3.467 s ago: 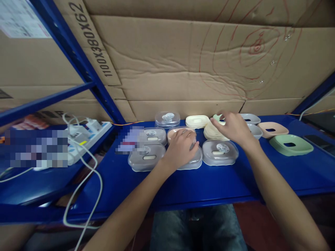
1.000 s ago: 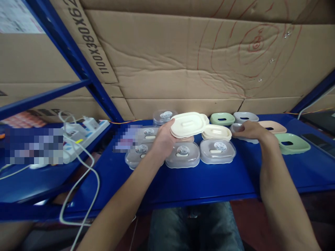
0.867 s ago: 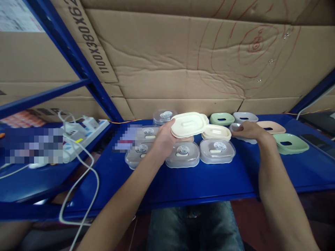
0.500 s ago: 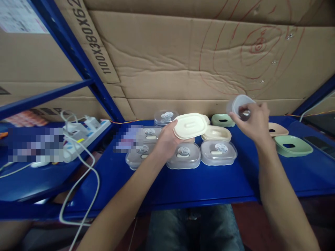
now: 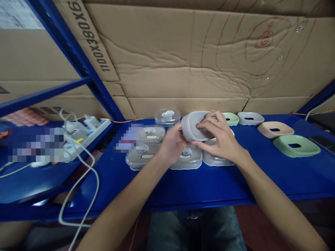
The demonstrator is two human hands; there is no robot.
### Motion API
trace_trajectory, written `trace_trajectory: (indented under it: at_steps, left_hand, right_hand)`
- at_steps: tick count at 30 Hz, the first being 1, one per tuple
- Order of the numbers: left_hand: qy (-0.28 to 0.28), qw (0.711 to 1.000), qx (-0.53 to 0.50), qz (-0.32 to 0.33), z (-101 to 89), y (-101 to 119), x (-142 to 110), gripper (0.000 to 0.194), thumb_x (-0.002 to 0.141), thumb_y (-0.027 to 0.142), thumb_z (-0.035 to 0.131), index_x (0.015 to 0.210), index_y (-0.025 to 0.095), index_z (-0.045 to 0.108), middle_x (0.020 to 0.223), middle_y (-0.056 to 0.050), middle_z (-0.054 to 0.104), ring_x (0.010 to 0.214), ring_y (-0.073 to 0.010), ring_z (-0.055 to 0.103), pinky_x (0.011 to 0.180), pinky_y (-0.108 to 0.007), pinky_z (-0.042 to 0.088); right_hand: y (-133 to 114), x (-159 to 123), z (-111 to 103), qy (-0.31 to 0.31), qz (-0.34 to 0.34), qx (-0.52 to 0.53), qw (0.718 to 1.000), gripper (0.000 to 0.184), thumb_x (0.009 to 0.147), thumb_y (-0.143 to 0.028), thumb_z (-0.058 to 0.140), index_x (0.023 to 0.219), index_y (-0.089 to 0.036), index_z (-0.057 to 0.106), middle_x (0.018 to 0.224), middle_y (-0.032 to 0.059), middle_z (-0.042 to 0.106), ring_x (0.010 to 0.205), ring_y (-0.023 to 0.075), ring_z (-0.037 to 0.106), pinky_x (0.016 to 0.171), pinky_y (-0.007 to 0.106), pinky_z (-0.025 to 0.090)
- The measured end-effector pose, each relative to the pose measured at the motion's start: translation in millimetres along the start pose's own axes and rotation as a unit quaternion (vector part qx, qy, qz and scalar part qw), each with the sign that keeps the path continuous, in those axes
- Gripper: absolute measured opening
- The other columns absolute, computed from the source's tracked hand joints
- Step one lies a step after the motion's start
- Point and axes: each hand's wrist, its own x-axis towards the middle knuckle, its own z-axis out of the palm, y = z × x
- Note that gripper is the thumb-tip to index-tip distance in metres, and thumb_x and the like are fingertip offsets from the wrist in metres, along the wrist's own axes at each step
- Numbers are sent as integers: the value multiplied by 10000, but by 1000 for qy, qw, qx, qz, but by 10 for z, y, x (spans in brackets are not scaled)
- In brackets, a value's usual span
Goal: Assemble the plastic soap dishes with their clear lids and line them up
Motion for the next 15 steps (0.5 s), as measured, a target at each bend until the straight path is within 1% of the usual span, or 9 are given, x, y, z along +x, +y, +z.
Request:
trace_trajectory:
  at_steps: [2,4,9,10,12,15]
  left_hand:
    - [-6,1000,-12,15,-2,0,3,330,1040,370,508,1146,210,777,1169,-102,813,1225,-300,730,987,-450,622]
    - [-12,1000,-14,24,-2,12,2,342,1051,410,523,1127,196,778,1169,-112,813,1234,-310,730,1008,-456,612]
    - [-1,999,9,35,35,38,-22,364,1044,509,576,1122,205,761,1142,-96,815,1235,-315,733,1026,-451,596]
    - [1,999,16,36,45,34,-30,363,1031,526,600,1116,207,751,1140,-95,812,1231,-313,733,1019,-446,594]
    - [10,998,33,45,59,15,-46,341,971,519,703,1111,209,718,1143,-92,804,1200,-308,738,981,-422,591]
    - [36,996,65,57,61,-27,-65,384,852,410,853,1127,221,663,1125,-69,784,1089,-273,747,881,-362,569]
  right_hand:
    - [27,-19,28,3,-15,-18,1000,356,952,-563,797,1143,-279,703,1071,91,741,1116,350,594,1092,617,479]
    - [47,-34,54,3,-29,-33,999,365,946,-561,801,1160,-281,704,1081,90,733,1112,351,597,1120,636,463]
    - [53,-56,99,-4,-18,-39,999,370,937,-568,797,1182,-303,717,1125,93,709,1098,349,621,1132,660,455]
    - [51,-58,105,-3,-18,-38,999,375,939,-577,794,1182,-302,716,1128,93,706,1097,347,626,1141,664,451]
    - [50,-61,115,-3,-19,-37,999,389,943,-601,784,1180,-301,713,1127,92,701,1099,346,631,1161,669,443]
    - [56,-64,125,-15,-19,-38,999,423,935,-621,789,1207,-308,705,1141,93,694,1117,351,631,1184,673,440]
